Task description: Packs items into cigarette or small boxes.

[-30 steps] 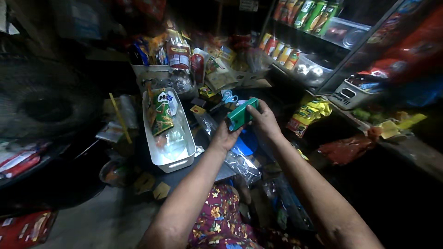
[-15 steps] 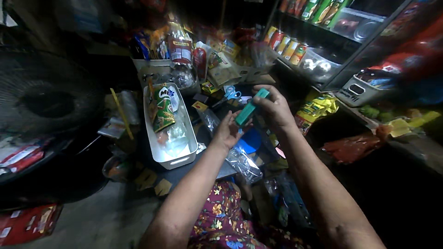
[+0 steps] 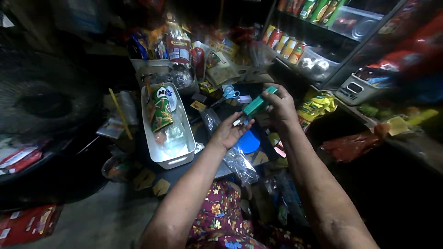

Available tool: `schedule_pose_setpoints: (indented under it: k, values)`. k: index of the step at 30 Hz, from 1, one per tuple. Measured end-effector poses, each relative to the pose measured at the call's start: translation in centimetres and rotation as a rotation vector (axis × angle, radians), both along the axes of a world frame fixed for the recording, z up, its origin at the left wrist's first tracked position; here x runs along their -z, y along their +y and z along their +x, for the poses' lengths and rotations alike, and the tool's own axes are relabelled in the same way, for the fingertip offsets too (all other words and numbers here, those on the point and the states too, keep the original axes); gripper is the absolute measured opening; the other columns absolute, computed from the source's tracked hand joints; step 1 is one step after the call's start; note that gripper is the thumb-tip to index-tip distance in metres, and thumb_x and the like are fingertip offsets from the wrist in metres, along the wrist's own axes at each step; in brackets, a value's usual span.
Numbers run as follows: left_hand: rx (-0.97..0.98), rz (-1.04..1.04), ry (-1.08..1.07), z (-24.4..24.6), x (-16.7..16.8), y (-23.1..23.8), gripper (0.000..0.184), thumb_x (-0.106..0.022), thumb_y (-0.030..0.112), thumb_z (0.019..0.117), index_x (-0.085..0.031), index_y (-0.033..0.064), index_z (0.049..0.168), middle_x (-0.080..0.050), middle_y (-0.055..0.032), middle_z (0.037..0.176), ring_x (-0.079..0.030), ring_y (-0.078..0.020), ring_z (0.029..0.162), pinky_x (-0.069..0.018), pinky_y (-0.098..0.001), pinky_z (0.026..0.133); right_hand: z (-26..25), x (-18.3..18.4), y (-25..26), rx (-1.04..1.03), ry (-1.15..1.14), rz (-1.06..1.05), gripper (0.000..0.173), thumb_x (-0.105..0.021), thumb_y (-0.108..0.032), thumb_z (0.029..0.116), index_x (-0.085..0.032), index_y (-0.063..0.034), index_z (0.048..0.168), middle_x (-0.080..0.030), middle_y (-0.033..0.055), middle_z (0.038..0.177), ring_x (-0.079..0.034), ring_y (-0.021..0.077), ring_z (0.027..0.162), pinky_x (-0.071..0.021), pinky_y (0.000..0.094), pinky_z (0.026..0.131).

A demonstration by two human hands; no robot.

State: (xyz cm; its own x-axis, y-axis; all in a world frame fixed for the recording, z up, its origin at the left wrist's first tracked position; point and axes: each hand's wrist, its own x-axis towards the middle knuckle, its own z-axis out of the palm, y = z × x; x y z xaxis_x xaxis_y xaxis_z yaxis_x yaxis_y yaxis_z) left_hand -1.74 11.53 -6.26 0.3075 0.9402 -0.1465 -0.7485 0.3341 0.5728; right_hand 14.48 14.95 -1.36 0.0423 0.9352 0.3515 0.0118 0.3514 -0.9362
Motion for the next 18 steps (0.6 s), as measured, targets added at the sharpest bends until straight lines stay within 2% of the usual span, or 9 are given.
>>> schedule_pose_setpoints:
  k: [3, 6, 10, 13, 16, 18]
  values:
    - [0.024, 0.018, 0.050, 0.0, 0.1, 0.0, 0.023, -0.044, 0.013, 0.1085, -0.057, 0.0029, 0.125, -0.065, -0.0092, 0.108, -0.069, -0.0192, 0.093, -0.0591, -0.0314, 0.086, 0.6, 0.5, 0.3, -0.065, 0.115, -0.036, 0.035, -0.060, -0.010, 0.0965, -0.054, -0.0033, 0.130, -0.064, 0.0021, 0.102, -0.065, 0.0067, 0.079, -0.0579, 0.0237, 0.069]
    - [0.073, 0.068, 0.146, 0.0, 0.1, -0.2, 0.027, -0.042, 0.004, 0.1070, -0.055, 0.0010, 0.131, -0.066, -0.0099, 0.110, -0.069, -0.0168, 0.093, -0.0584, -0.0284, 0.084, 1.0, 0.5, 0.5, -0.131, 0.112, 0.000, 0.037, -0.059, -0.008, 0.0947, -0.053, -0.0034, 0.130, -0.063, 0.0033, 0.114, -0.066, 0.0068, 0.087, -0.0580, 0.0239, 0.073]
    - [0.131, 0.097, 0.212, -0.2, 0.1, -0.2, 0.027, -0.046, 0.002, 0.1055, -0.057, 0.0025, 0.130, -0.068, -0.0082, 0.108, -0.069, -0.0131, 0.089, -0.0578, -0.0236, 0.079, 1.3, -0.2, 0.4, -0.142, 0.120, 0.052, 0.040, -0.062, -0.010, 0.0914, -0.055, -0.0052, 0.130, -0.062, 0.0054, 0.122, -0.067, 0.0121, 0.096, -0.0600, 0.0313, 0.081]
    - [0.145, 0.083, 0.218, -0.2, 0.1, -0.2, 0.026, -0.048, 0.003, 0.1052, -0.057, 0.0023, 0.130, -0.068, -0.0085, 0.105, -0.069, -0.0111, 0.083, -0.0574, -0.0212, 0.074, 2.0, -0.3, 0.9, -0.104, 0.171, 0.049, 0.038, -0.058, -0.009, 0.0939, -0.053, -0.0046, 0.132, -0.064, 0.0059, 0.119, -0.068, 0.0140, 0.097, -0.0597, 0.0333, 0.083]
    - [0.167, 0.076, 0.180, -0.2, 0.2, 0.0, 0.026, -0.046, 0.003, 0.1054, -0.056, 0.0013, 0.129, -0.069, -0.0103, 0.103, -0.070, -0.0120, 0.081, -0.0583, -0.0213, 0.072, 2.6, 0.1, 1.4, -0.094, 0.290, 0.006, 0.033, -0.055, -0.006, 0.0971, -0.052, -0.0047, 0.130, -0.067, 0.0065, 0.110, -0.070, 0.0158, 0.090, -0.0613, 0.0338, 0.078]
    - [0.212, 0.069, 0.160, -0.3, 0.2, 0.1, 0.024, -0.043, 0.013, 0.1088, -0.058, 0.0027, 0.123, -0.069, -0.0111, 0.103, -0.070, -0.0133, 0.080, -0.0587, -0.0212, 0.069, 2.6, 0.5, 1.7, -0.091, 0.319, -0.043, 0.032, -0.054, -0.006, 0.0982, -0.052, -0.0049, 0.130, -0.068, 0.0066, 0.107, -0.070, 0.0163, 0.088, -0.0614, 0.0336, 0.077]
